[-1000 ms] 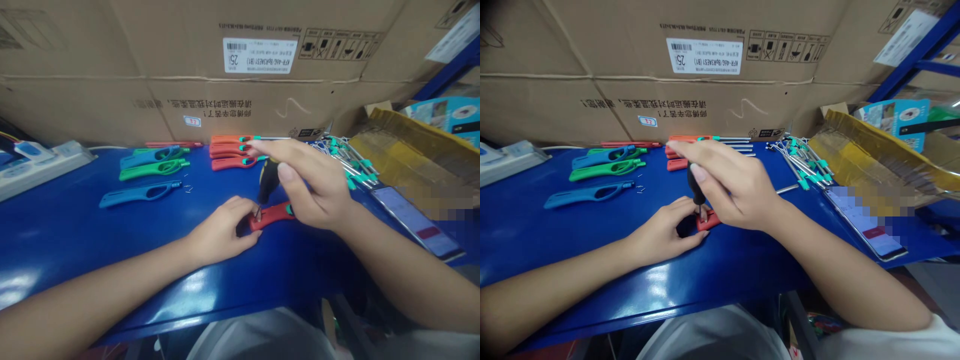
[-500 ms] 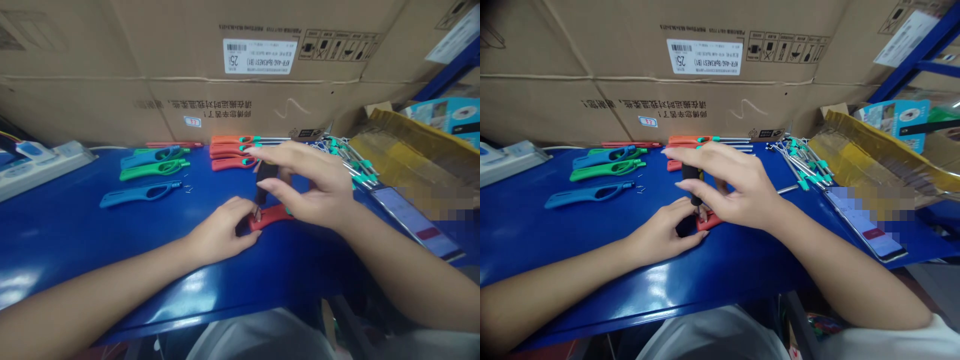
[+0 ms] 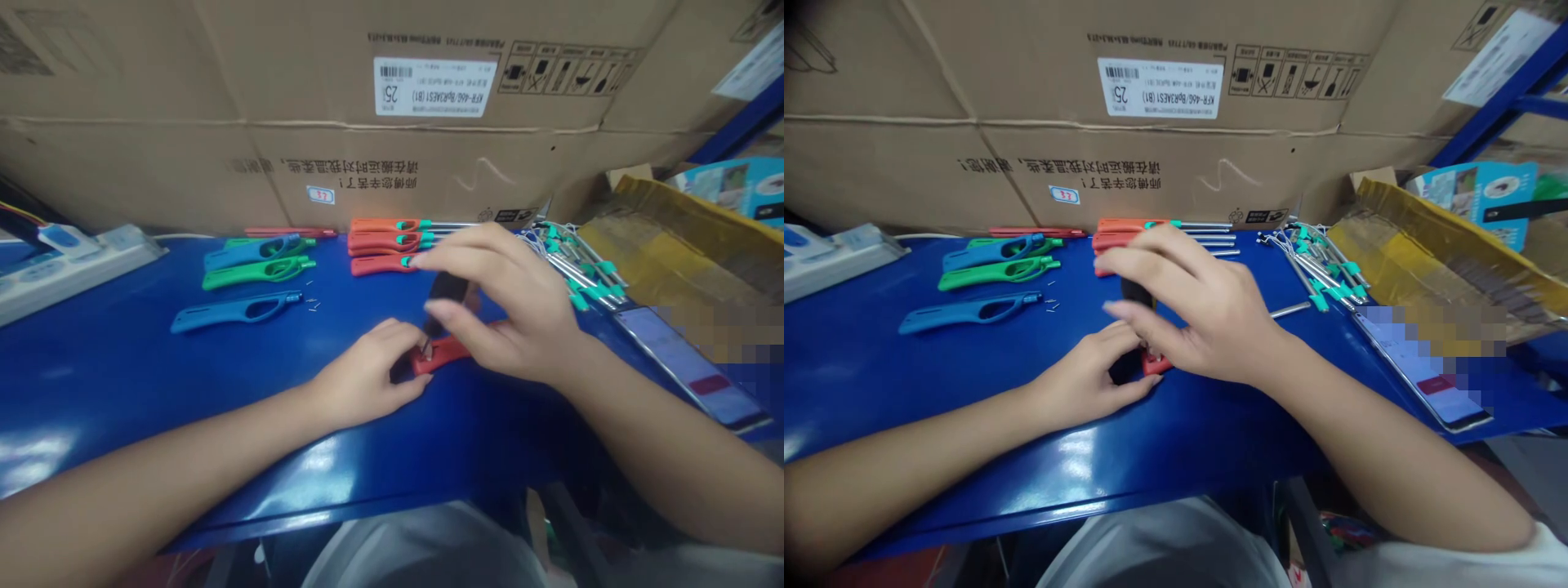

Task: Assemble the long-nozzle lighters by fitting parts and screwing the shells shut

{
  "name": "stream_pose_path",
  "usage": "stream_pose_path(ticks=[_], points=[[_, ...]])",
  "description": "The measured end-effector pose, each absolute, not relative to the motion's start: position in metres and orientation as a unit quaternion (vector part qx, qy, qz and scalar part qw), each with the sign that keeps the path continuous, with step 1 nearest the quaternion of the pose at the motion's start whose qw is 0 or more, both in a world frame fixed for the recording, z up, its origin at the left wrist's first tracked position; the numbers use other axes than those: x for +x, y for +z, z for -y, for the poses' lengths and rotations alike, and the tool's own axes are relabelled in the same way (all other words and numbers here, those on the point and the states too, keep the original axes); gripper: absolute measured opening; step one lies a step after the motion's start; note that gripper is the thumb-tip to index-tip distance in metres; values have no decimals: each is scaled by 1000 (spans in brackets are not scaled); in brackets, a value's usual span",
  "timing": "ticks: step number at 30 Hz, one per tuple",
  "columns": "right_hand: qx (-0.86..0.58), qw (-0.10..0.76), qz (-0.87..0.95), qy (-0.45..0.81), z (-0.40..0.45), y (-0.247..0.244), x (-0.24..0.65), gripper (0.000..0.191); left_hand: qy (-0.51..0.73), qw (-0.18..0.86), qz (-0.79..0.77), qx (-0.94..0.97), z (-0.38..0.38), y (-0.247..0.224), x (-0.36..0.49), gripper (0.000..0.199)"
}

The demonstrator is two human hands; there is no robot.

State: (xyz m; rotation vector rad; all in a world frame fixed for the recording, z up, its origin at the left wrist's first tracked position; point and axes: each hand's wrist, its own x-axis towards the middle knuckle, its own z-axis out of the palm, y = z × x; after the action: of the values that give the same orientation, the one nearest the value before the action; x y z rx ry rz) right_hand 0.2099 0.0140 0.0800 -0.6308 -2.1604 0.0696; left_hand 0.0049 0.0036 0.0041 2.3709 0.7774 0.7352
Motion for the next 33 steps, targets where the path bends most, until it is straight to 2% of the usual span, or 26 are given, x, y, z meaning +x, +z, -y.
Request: stream_pose_path(ticks=[4,9,14,19,24,25,27,30,33], points=[[-261,398,865,156,-19,75,212,42,265,277,-294,876,-4,4,5,17],[-230,430,872,30,-23,75,216,37,274,279,-287,874,-4,4,5,15],[-228,406,878,115,-18,81,214,37,269,272,-292,876,-4,4,5,15],[-213,441,872,-5,-18,81,214,29,273,276,-292,874,-4,5,5,14],[-233,426,858,167,-20,79,213,35,259,287,-294,874,-4,8,6,13],[-229,436,854,169,-21,79,213,31,258,287,-295,874,-3,8,6,13],[-209,473,851,95,-23,77,213,22,261,285,-296,874,-3,8,5,14],[-188,491,850,-9,-23,77,213,22,267,280,-294,874,-3,7,5,14],[-217,448,862,95,-20,79,212,33,262,283,-292,875,-4,7,5,13]])
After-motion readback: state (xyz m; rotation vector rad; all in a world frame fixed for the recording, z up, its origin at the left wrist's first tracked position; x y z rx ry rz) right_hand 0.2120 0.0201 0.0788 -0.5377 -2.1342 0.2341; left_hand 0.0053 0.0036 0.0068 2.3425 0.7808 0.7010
